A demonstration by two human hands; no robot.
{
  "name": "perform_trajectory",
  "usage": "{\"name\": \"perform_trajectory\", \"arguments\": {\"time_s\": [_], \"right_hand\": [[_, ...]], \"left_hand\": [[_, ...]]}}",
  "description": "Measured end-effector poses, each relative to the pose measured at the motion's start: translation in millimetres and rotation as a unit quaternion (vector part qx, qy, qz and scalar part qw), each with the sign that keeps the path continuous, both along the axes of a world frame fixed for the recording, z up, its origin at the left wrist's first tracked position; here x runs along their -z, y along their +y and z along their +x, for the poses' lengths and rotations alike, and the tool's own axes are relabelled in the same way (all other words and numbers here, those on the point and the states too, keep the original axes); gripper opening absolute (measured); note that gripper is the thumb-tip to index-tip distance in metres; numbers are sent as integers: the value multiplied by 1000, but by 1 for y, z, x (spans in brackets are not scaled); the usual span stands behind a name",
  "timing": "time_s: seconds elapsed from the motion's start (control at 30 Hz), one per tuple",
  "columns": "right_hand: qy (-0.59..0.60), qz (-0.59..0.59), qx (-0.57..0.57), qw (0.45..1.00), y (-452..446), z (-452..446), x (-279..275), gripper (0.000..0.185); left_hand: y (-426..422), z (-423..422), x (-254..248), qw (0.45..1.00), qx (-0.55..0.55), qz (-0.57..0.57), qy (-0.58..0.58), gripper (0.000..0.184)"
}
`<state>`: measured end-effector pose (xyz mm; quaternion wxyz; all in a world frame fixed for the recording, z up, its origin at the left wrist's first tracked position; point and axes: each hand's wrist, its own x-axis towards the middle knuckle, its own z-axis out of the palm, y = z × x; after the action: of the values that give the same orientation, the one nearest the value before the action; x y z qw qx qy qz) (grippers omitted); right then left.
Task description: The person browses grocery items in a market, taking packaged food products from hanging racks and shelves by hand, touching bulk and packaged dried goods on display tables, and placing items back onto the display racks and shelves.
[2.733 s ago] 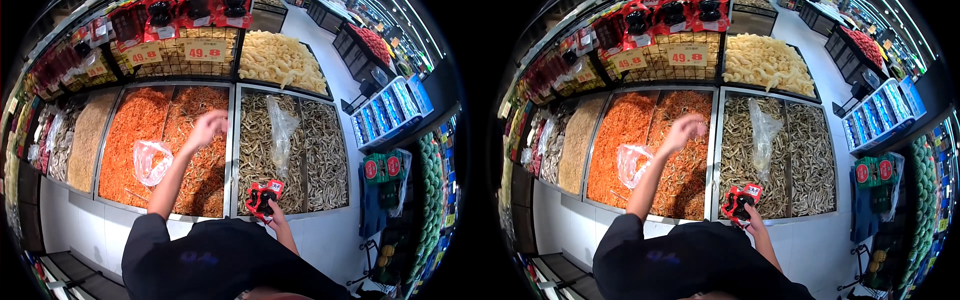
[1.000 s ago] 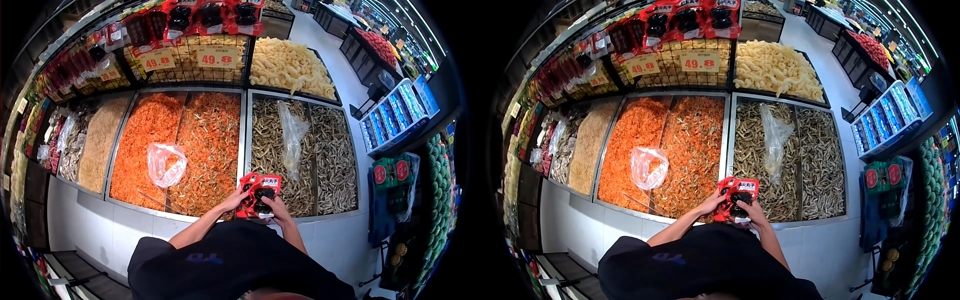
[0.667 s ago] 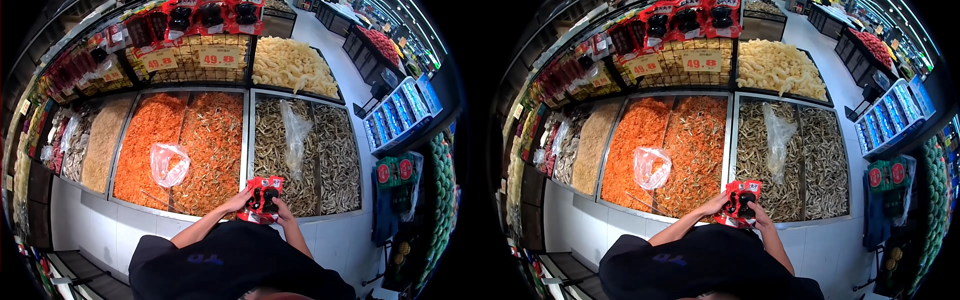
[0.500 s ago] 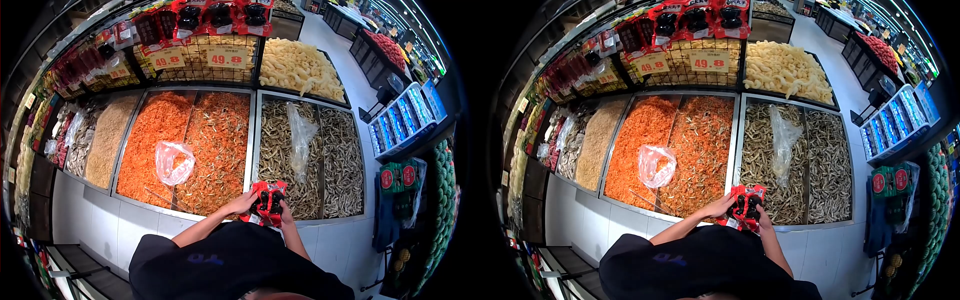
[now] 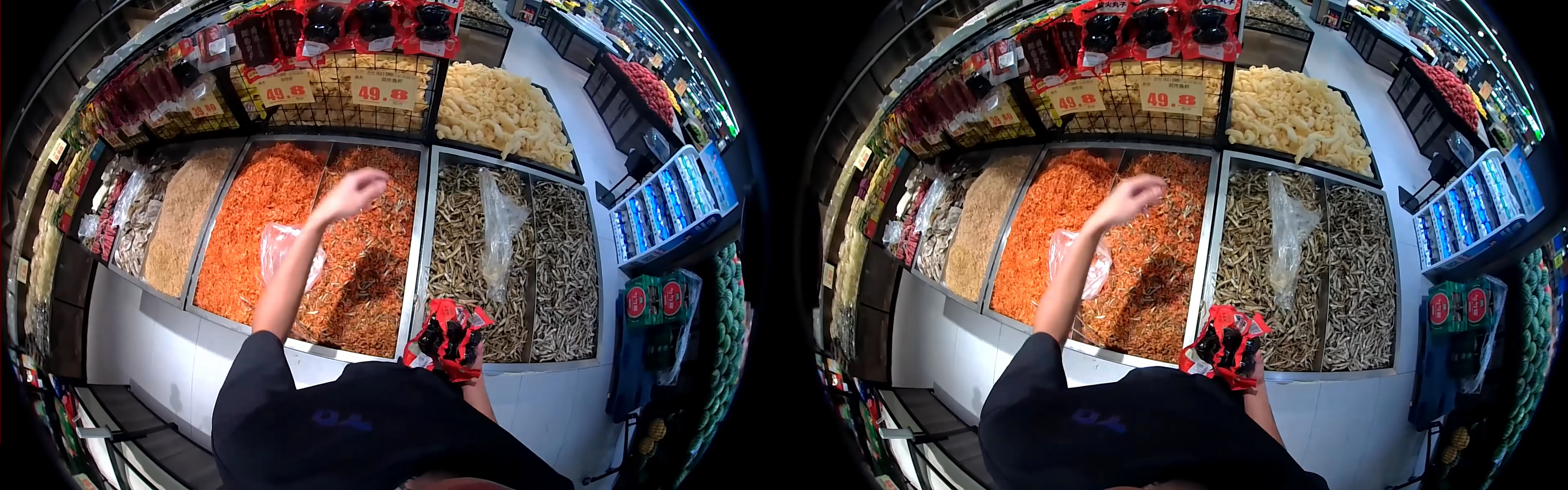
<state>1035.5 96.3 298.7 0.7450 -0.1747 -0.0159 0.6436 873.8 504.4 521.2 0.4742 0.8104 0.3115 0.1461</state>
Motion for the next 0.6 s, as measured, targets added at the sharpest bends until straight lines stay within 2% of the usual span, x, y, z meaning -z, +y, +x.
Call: {"name": "perform_trajectory", "arguments": {"time_s": [0.07,0.1,0.13,0.2,0.27,0.33,0.4,0.43,0.47,0.53,0.57,0.6], "right_hand": [[-5,12,-13,1000,-2,6,-2,72],[-8,19,-18,1000,-3,8,-2,72],[-13,28,-25,999,-3,11,-1,73],[-16,39,-32,999,-3,13,0,73],[-15,14,-11,1000,-6,13,2,74],[-13,-21,18,1000,-9,12,2,75],[-10,-26,26,999,-8,10,0,75],[-9,-30,29,999,-8,8,-2,75],[-8,-31,32,999,-8,7,-3,75],[-8,-35,33,999,-8,4,-5,75],[-9,-36,33,999,-8,3,-6,75],[-10,-39,34,999,-9,2,-7,75]], "left_hand": [[56,1,-53,979,-137,73,-130,34],[88,3,-70,951,-194,135,-197,41],[132,3,-83,911,-259,264,-182,61],[163,9,-124,847,-355,367,-151,84],[195,16,-142,874,-356,297,-149,94],[227,22,-144,856,-367,339,-135,96],[258,24,-140,872,-338,292,-200,96],[265,28,-139,847,-349,328,-229,92],[273,28,-140,847,-348,329,-230,92],[265,25,-154,915,-313,181,-179,89],[268,24,-154,927,-278,137,-211,86],[261,29,-153,909,-205,110,-346,68]]}}
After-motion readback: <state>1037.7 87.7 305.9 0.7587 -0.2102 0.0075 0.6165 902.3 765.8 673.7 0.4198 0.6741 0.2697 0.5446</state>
